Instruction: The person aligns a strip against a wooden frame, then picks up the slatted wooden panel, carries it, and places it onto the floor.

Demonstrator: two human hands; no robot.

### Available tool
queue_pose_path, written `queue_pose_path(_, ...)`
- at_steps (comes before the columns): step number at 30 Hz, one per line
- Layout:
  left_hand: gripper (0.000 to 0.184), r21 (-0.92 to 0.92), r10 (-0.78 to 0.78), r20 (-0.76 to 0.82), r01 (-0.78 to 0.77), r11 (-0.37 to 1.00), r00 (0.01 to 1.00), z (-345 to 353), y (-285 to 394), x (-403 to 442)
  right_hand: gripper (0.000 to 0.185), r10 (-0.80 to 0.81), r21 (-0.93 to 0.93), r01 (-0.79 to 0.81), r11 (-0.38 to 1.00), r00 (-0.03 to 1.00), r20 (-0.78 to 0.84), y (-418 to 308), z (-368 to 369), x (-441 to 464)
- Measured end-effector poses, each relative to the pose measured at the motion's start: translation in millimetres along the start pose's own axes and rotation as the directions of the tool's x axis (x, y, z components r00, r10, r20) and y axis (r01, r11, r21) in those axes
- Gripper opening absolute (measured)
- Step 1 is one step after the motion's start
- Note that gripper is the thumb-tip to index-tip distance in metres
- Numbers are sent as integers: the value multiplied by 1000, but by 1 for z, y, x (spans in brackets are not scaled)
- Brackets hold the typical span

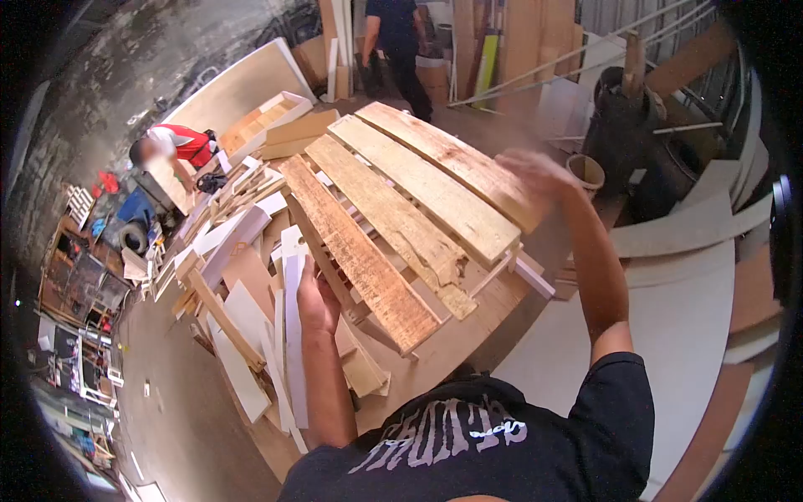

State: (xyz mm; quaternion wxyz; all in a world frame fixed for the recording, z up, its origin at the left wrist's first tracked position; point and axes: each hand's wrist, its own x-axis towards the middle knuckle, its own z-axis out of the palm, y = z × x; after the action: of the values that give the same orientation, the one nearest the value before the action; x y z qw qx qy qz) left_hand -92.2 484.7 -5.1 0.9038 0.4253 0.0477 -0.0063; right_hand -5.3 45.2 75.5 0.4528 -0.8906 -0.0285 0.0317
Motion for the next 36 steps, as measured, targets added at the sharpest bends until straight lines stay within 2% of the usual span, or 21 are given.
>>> queue_pose_path(1, 46, 44, -19, -28, 20, 999, 999, 5, 4, 1, 69, 18, 138, -30, 990, 996, 85, 0, 10, 10)
queue_pose_path(2, 41, 120, 49, -68, -40, 992, 996, 16, 0, -1, 74, 2, 91, -7, 996, 998, 58, 28, 20, 35)
queue_pose_path(3, 41, 124, 62, -74, -53, 991, 995, 22, -4, -2, 69, 18, 177, -52, 983, 982, 185, 22, 23, 34)
queue_pose_path(4, 39, 278, 155, -119, -117, 953, 981, 25, -9, -1, 57, -180, 116, 161, 980, 967, 180, 36, 23, 41)
queue_pose_path(5, 37, 426, 246, -149, -163, 890, 958, 25, -13, 0, 52, -275, 82, 264, 961, 944, 183, 41, 23, 41)
queue_pose_path(6, 38, 468, 217, -116, -139, 873, 969, 16, -14, 5, 46, -367, 49, 365, 930, 912, 185, 45, 23, 41)
queue_pose_path(8, 39, 504, 245, -97, -165, 848, 965, 12, -16, 10, 41, 91, 267, -139, 954, 979, 184, 24, 20, 22)
queue_pose_path(11, 48, 576, 289, -44, -212, 790, 956, 8, -15, 11, 51, 121, 228, -145, 963, 986, 118, 21, 18, 8)
queue_pose_path(13, 55, 666, 408, 32, -324, 672, 912, 8, -14, 6, 50, 73, 174, -80, 982, 996, 42, 15, 16, -4)
queue_pose_path(14, 61, 562, 441, 111, -422, 712, 891, 11, -12, 6, 51, 24, 306, -35, 951, 999, 39, 9, 12, -19)
queue_pose_path(15, 61, 574, 422, 104, -401, 714, 901, 18, -3, -5, 52, -11, 433, -4, 901, 999, 34, 4, 9, -36)
queue_pose_path(19, 63, 462, 303, 132, -329, 823, 944, 53, 26, -43, 59, -66, 422, 88, 902, 996, -66, -24, -13, -85)
queue_pose_path(21, 69, 479, 401, 171, -432, 764, 900, 60, 40, -58, 67, -120, 457, 184, 870, 979, -165, -48, -7, -114)
queue_pose_path(22, 81, 384, 379, 176, -417, 824, 909, 55, 44, -63, 75, -107, 398, 187, 898, 971, -215, -53, -4, -126)
queue_pose_path(25, 90, 272, 379, 295, -458, 846, 877, 39, 65, -71, 79, -117, 412, 271, 870, 925, -361, -71, 24, -156)
queue_pose_path(27, 100, 285, 371, 270, -441, 851, 889, 27, 88, -84, 81, -117, 422, 270, 865, 928, -354, -72, 42, -166)
queue_pose_path(29, 103, 403, 377, 287, -468, 787, 881, 16, 111, -100, 82, -208, 418, 399, 816, 877, -433, -78, 65, -170)
queue_pose_path(31, 111, 334, 437, 217, -487, 807, 873, 3, 124, -114, 88, -258, 428, 447, 785, 865, -431, -79, 90, -169)
queue_pose_path(33, 119, 319, 565, 257, -621, 716, 784, -16, 140, -134, 94, -363, 343, 546, 764, 804, -472, -70, 116, -162)
queue_pose_path(34, 129, 344, 592, 177, -613, 711, 786, -27, 148, -142, 94, -390, 342, 566, 750, 796, -462, -71, 133, -159)
queue_pose_path(36, 129, 382, 618, 142, -618, 687, 773, -49, 168, -169, 97, -420, 279, 627, 727, 729, -541, -77, 169, -156)
